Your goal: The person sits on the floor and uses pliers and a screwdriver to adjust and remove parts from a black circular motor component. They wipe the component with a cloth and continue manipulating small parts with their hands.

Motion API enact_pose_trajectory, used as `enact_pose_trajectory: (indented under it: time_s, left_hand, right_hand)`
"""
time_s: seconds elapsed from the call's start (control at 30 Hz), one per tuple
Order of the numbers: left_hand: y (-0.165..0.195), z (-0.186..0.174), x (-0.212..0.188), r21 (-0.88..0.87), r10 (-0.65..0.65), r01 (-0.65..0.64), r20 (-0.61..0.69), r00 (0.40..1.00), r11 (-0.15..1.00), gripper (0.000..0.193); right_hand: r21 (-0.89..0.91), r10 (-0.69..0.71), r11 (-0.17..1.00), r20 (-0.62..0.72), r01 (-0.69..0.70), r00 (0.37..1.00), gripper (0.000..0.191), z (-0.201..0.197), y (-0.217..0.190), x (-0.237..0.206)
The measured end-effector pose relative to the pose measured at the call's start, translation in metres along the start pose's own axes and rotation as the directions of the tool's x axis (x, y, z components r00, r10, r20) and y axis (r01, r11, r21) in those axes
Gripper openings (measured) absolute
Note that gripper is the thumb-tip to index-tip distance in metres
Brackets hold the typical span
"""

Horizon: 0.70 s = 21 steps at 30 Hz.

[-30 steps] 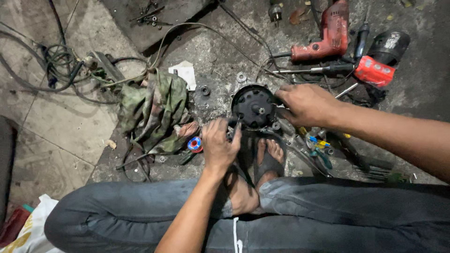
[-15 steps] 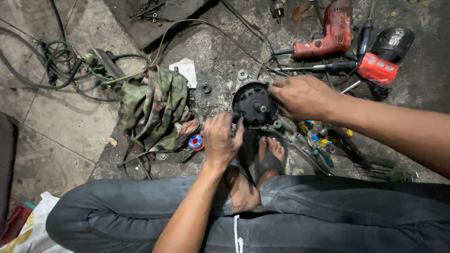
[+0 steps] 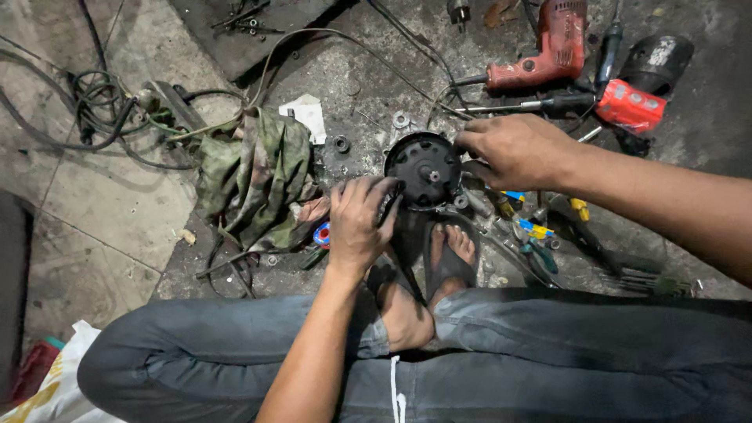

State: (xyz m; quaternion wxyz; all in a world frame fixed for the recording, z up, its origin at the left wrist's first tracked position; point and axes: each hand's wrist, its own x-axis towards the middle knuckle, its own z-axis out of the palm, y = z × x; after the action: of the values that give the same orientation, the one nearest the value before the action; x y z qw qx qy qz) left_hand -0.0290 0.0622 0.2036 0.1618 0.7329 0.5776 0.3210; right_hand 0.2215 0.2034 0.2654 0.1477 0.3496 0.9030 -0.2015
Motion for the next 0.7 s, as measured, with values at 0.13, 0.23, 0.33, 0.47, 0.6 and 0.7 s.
enact_pose_trajectory:
  time_s: [0.13, 0.23, 0.33, 0.47, 0.6, 0.7]
  left_hand:
    - [0.001, -0.002, 0.001, 0.057, 0.068, -0.069, 0.031, 0.997, 0.996, 0.037]
    - [-0.001, -0.004, 0.003, 0.145, 0.112, -0.12, 0.06, 0.992, 0.982, 0.034]
    - [-0.004, -0.004, 0.006, 0.231, 0.142, -0.168, 0.122, 0.982, 0.958, 0.035]
    - [-0.006, -0.003, 0.01, 0.287, 0.157, -0.195, 0.15, 0.976, 0.938, 0.031]
    - [-0.006, -0.004, 0.014, 0.299, 0.157, -0.209, 0.19, 0.969, 0.931, 0.028]
    - [-0.002, -0.007, 0.015, 0.303, 0.116, -0.18, 0.219, 0.969, 0.936, 0.033]
  right_hand:
    - [-0.013, 0.003, 1.0, -0.015, -0.004, 1.0, 0.048, -0.003, -0.001, -0.002]
    - [0.005, -0.002, 1.0, -0.033, 0.002, 0.999, 0.048, -0.003, 0.001, -0.003]
    - [-0.025, 0.011, 1.0, -0.002, -0.011, 1.0, 0.047, -0.002, 0.004, -0.005]
    - [-0.028, -0.011, 1.0, -0.02, 0.01, 1.0, 0.05, 0.001, 0.006, -0.008]
    - [-0.027, 0.005, 1.0, 0.002, -0.005, 1.0, 0.053, 0.003, 0.007, -0.008]
    - [-0.034, 0.024, 0.999, 0.029, -0.023, 0.999, 0.052, 0.004, 0.008, -0.008]
